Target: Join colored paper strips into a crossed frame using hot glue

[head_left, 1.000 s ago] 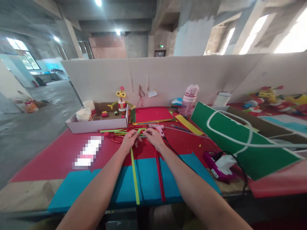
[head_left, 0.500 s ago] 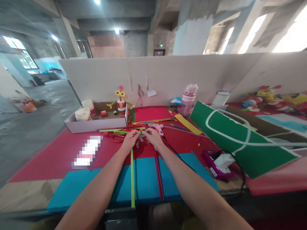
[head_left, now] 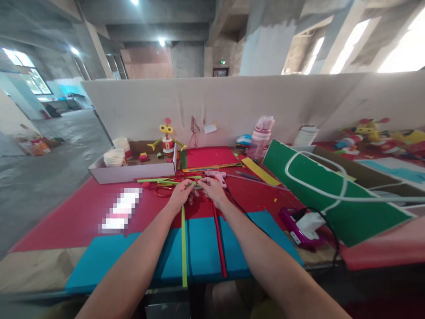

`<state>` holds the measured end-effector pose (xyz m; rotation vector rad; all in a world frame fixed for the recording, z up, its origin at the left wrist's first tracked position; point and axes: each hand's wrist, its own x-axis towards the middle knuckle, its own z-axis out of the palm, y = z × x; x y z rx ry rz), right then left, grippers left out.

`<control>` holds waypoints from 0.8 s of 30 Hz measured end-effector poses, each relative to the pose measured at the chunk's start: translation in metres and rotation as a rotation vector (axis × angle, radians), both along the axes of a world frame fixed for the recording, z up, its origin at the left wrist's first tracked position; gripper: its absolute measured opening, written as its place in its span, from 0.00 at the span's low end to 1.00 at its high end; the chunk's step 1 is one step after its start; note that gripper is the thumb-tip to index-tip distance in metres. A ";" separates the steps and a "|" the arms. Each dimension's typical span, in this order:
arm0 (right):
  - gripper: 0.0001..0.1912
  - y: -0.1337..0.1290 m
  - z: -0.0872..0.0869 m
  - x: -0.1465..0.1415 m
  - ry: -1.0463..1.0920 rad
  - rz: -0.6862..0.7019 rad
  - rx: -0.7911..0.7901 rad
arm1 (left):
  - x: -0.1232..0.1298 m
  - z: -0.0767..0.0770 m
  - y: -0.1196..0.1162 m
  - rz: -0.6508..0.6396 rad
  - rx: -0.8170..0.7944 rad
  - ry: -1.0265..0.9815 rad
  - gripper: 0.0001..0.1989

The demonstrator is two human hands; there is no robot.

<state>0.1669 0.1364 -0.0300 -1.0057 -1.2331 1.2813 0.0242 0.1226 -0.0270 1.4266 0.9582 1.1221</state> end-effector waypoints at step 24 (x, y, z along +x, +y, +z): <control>0.11 0.005 -0.003 0.004 -0.302 0.046 0.196 | -0.007 0.010 0.001 0.193 0.124 0.146 0.11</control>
